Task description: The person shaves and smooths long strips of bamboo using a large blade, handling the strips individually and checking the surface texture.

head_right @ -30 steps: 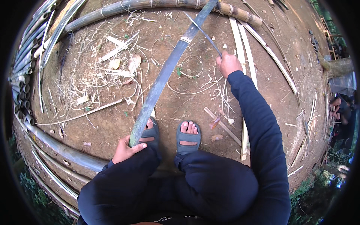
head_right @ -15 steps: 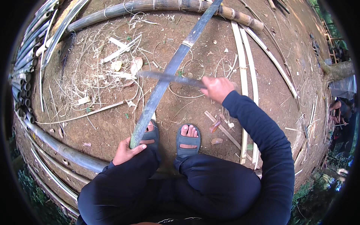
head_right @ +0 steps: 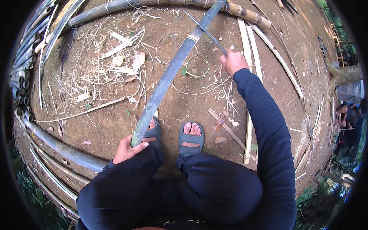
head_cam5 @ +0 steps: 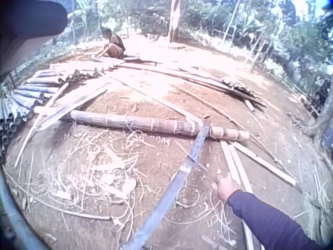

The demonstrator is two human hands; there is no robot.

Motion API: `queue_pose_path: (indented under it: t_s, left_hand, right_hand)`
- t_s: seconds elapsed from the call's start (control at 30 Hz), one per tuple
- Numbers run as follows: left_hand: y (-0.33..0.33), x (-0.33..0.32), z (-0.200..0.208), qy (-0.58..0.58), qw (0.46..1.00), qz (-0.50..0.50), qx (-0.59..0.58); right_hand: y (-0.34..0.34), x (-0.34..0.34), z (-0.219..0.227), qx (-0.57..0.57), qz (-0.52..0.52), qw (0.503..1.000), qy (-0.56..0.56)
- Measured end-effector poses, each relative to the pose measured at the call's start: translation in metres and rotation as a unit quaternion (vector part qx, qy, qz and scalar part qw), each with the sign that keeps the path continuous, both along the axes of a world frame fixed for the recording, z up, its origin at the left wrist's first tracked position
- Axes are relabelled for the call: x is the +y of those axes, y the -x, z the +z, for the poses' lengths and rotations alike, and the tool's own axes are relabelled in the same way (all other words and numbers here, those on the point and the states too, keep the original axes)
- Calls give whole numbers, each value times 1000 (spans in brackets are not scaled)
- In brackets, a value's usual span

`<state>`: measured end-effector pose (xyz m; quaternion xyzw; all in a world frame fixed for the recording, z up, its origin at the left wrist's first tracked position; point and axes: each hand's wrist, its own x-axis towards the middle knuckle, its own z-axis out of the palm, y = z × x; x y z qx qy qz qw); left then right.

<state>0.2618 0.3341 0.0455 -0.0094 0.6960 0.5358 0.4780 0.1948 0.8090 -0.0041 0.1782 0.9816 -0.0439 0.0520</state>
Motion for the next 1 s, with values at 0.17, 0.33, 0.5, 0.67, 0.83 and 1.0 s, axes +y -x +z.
queue_pose_path:
  t_s: [0.17,0.33,0.5,0.67,0.83,1.0]
  left_hand:
    - [3,0,8,26,996,43,67]
    - [1,0,-3,40,997,44,57]
    - [-1,2,5,20,998,30,56]
    - [-3,-11,1,66,993,16,98]
    - [-4,-4,-6,75,990,8,122]
    - [-3,-17,-9,150,970,-27,192]
  right_hand:
    - [-24,-50,18,-64,190,979,27]
    - [-13,-42,11,-57,104,993,5]
    - [-7,-20,15,-72,25,997,25]
    - [-9,-39,29,-138,210,968,-16]
    - [9,3,22,-52,46,997,-20]
    - [-2,-32,28,-96,159,982,-19]
